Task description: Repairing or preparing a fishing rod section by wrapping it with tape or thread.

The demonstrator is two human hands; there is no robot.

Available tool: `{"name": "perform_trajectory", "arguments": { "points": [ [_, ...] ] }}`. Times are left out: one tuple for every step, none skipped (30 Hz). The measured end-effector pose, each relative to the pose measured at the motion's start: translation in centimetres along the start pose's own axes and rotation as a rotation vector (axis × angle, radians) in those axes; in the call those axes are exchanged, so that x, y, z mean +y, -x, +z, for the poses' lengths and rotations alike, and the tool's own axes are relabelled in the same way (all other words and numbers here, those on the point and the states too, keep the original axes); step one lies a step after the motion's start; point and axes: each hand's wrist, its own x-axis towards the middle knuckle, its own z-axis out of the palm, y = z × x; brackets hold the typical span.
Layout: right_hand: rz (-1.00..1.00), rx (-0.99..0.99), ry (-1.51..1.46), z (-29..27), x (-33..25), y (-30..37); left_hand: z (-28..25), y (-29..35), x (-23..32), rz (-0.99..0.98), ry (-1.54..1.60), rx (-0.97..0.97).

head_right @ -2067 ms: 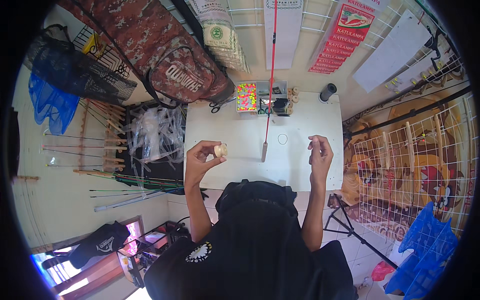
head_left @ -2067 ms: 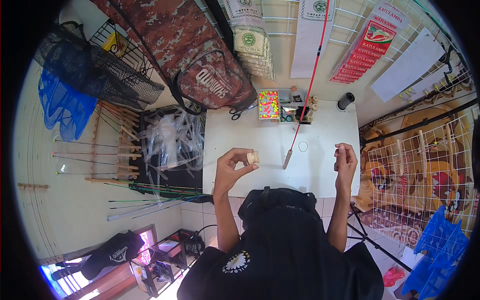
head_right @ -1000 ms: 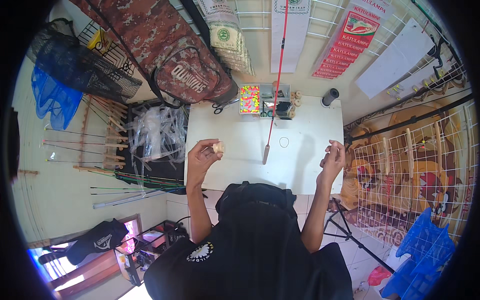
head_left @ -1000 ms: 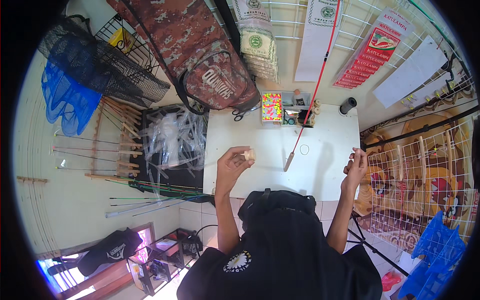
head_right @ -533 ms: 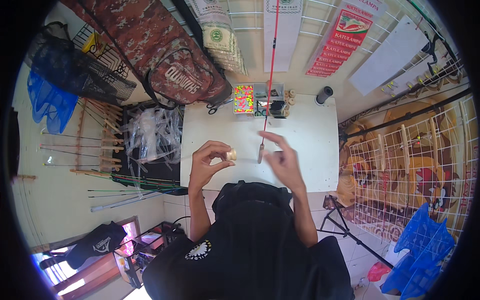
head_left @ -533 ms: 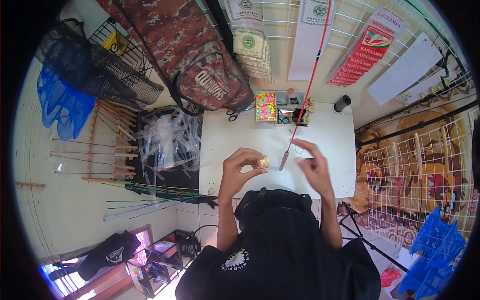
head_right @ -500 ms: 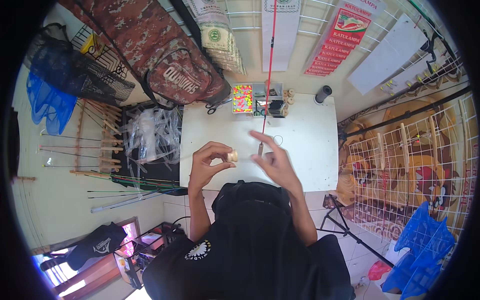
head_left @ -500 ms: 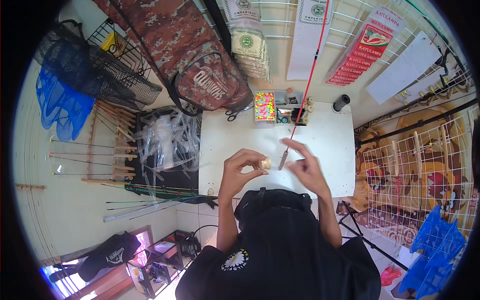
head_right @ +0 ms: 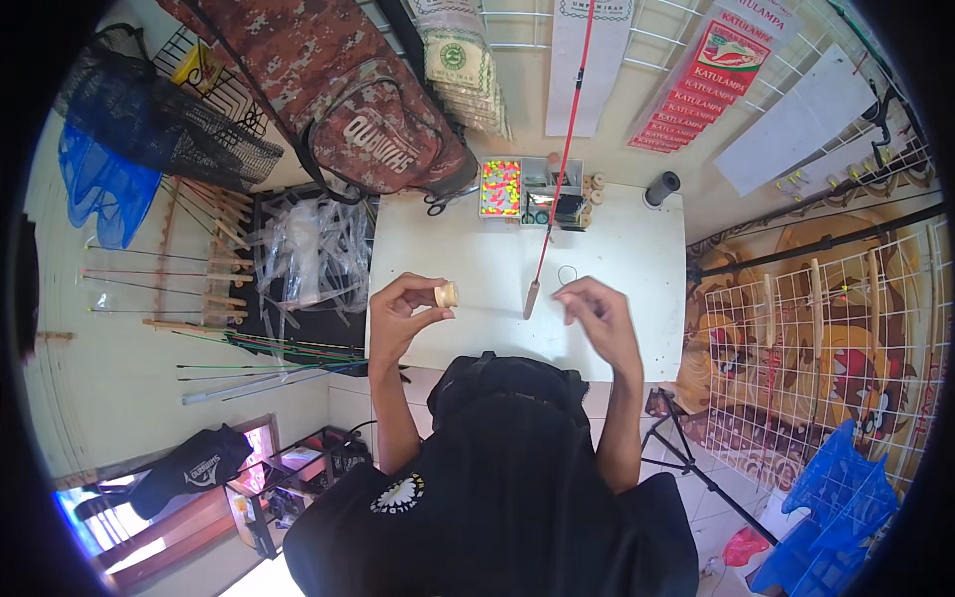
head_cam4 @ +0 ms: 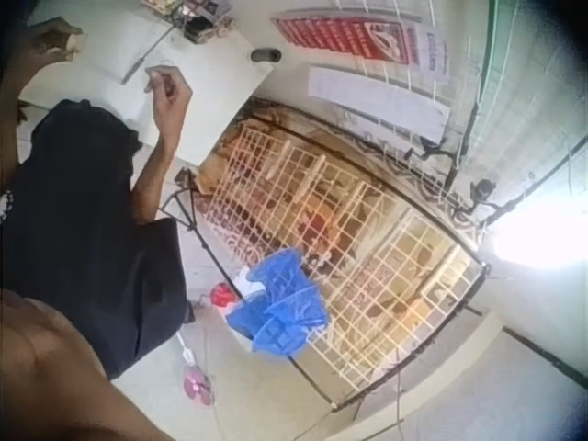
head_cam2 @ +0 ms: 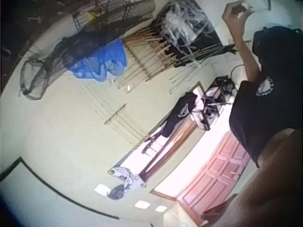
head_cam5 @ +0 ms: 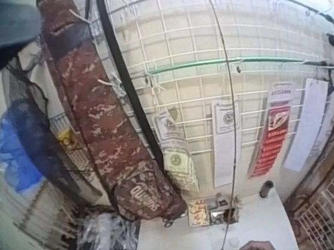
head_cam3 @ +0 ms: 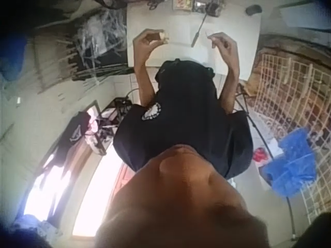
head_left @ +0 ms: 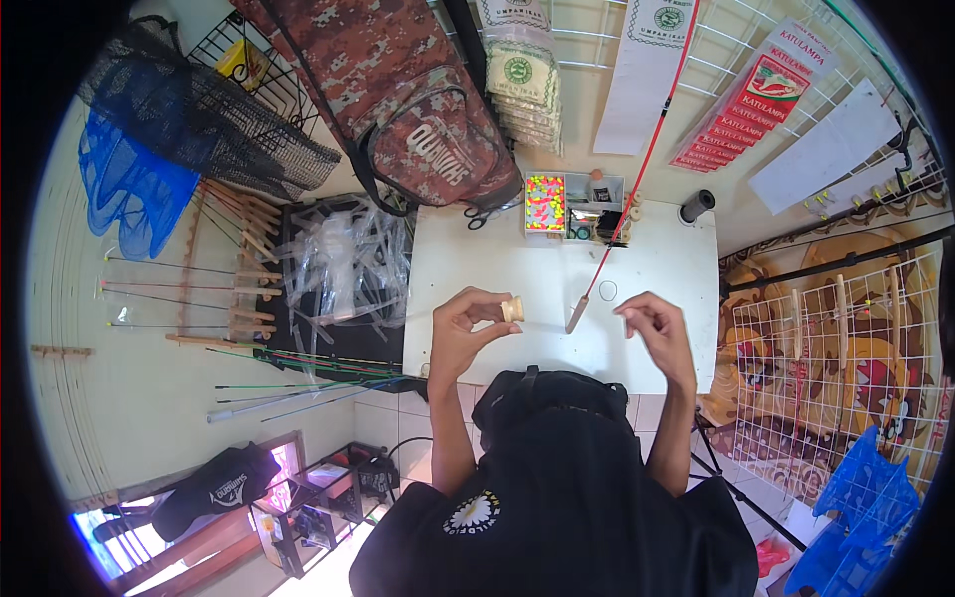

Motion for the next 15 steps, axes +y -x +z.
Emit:
{"name": "perform_trajectory", "arguments": {
  "points": [
    [-0.025,0.094,0.021,-0.6,0.3,0.1,-0.2,0.0,0.0,-0.001,-0.001,0.004],
    [-0.04,0.178,0.081,-1.4,0.4,0.4,-0.3,-0.2,0.0,0.0,0.013,0.0],
    [-0.046,0.257,0.132,-2.4,0.8,0.5,-0.5,-0.2,0.1,0.001,0.025,0.002],
    [-0.052,0.335,0.183,-3.5,1.2,0.5,-0.8,-0.1,0.2,0.002,0.023,0.005],
    [-0.034,0.432,0.212,-4.3,1.7,0.7,-1.1,0.0,-0.1,0.005,0.03,0.021],
    [-0.015,0.531,0.243,-5.3,1.9,0.9,-1.3,0.1,-0.1,0.008,0.04,0.034],
    [-0.1,0.577,0.288,-6.7,3.0,1.0,-1.7,0.2,0.0,0.008,0.039,0.035],
    [-0.099,0.584,0.29,-7.8,3.7,1.3,-1.9,0.1,-0.2,0.001,0.024,0.042],
    [-0.109,0.708,0.295,-8.7,4.1,1.5,-2.2,0.1,-0.2,-0.005,0.008,0.053],
    [-0.12,0.832,0.299,-9.6,4.5,1.7,-2.5,0.2,-0.3,-0.005,0.008,0.05],
    [-0.12,0.834,0.299,-10.8,5.4,2.0,-2.8,0.3,-0.4,-0.025,0.005,0.071],
    [-0.091,0.947,0.341,-11.9,5.7,2.2,-3.0,0.4,-0.3,-0.044,0.002,0.094],
    [-0.061,1.06,0.384,-12.6,6.3,2.4,-3.1,0.5,-0.2,-0.048,0.003,0.119],
    [-0.062,1.056,0.381,-12.5,5.9,2.4,-3.3,0.6,-0.3,-0.047,0.001,0.123],
    [0.018,1.11,0.495,-12.5,5.4,2.5,-3.4,0.7,-0.4,-0.053,0.004,0.142]
  ]
}}
